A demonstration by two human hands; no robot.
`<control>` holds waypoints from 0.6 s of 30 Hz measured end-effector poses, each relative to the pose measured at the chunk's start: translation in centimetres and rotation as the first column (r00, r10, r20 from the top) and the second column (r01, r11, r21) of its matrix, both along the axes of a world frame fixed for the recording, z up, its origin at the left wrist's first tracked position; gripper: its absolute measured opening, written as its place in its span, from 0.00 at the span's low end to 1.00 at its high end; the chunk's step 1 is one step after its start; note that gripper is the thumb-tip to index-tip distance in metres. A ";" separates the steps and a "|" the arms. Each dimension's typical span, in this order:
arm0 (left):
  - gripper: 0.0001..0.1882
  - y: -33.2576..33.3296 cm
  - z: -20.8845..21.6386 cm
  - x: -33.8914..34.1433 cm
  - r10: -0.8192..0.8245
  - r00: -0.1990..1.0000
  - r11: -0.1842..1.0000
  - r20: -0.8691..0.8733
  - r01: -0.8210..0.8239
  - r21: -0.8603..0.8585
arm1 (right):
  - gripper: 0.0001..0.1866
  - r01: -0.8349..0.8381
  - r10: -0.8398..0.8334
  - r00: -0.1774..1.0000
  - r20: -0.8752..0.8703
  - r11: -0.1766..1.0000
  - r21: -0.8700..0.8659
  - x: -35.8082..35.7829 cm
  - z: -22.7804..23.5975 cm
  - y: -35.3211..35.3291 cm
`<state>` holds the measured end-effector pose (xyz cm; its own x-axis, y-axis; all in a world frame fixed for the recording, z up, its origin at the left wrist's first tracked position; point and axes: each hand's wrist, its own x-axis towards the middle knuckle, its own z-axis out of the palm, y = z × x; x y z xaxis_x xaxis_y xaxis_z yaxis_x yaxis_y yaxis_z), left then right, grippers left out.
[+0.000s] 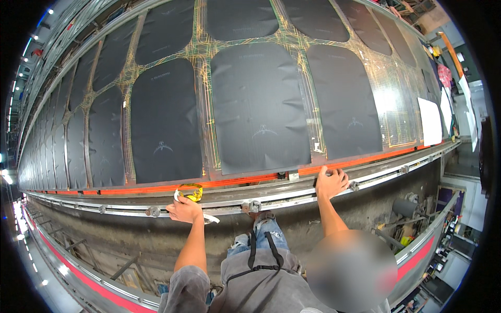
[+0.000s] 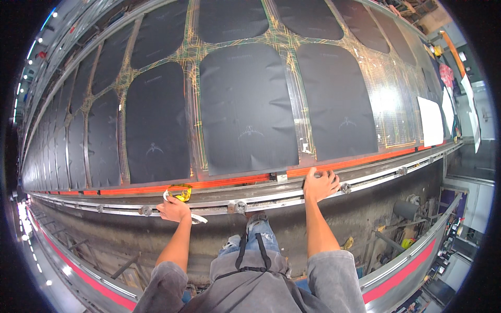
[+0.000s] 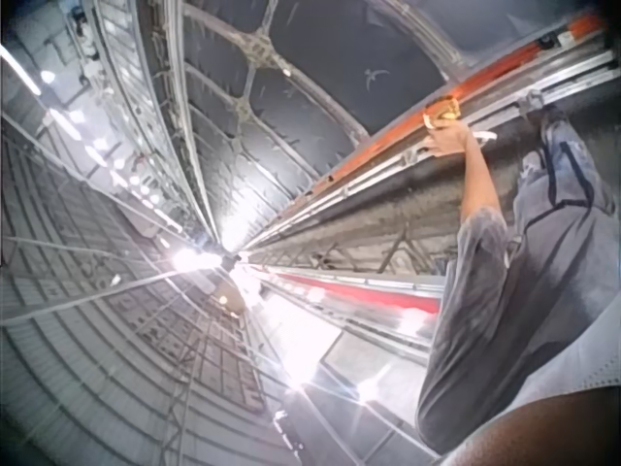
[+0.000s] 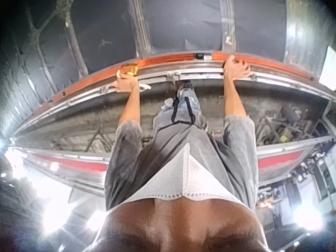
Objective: The person uses a yellow tape measure to measure the dimensions of black trampoline pads labeled 'TRANSPORTER 40' in a large indoor facility. They measure the edges and the surface of the pads, moving along the metal walkway to access different sections.
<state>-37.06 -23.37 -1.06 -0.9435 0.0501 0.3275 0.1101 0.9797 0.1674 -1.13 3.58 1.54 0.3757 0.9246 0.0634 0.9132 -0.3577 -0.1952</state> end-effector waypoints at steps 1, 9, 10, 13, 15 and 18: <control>0.16 0.1 0.1 0.0 0.000 1.000 1.000 -0.009 0.000 -0.001 | 0.21 0.000 0.000 1.000 -0.001 1.000 -0.001 0.0 0.0 0.0; 0.18 -0.1 -0.2 -0.1 0.007 1.000 1.000 -0.009 -0.007 -0.003 | 0.21 -0.001 0.001 1.000 -0.008 1.000 -0.010 -0.1 0.1 0.0; 0.18 0.0 -0.2 -0.1 0.009 1.000 1.000 -0.003 -0.009 -0.010 | 0.21 -0.005 0.005 1.000 -0.007 1.000 -0.007 -0.1 0.1 0.0; 0.20 0.0 -0.2 -0.1 0.023 1.000 1.000 0.009 -0.023 -0.011 | 0.22 -0.010 0.010 1.000 -0.007 1.000 -0.005 0.1 0.1 0.0; 0.21 0.1 -0.2 0.0 0.028 0.999 1.000 0.015 -0.028 -0.005 | 0.22 -0.007 0.007 1.000 -0.009 1.000 -0.012 -0.1 0.2 0.1; 0.23 0.2 0.0 0.0 0.013 1.000 1.000 -0.002 -0.013 -0.003 | 0.22 0.008 -0.009 1.000 -0.020 1.000 -0.029 -0.2 0.5 0.1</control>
<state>-37.07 -23.17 -1.09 -0.9434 0.0394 0.3293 0.0982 0.9816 0.1638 -1.36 3.65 2.07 0.3844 0.9227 0.0293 0.9060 -0.3710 -0.2036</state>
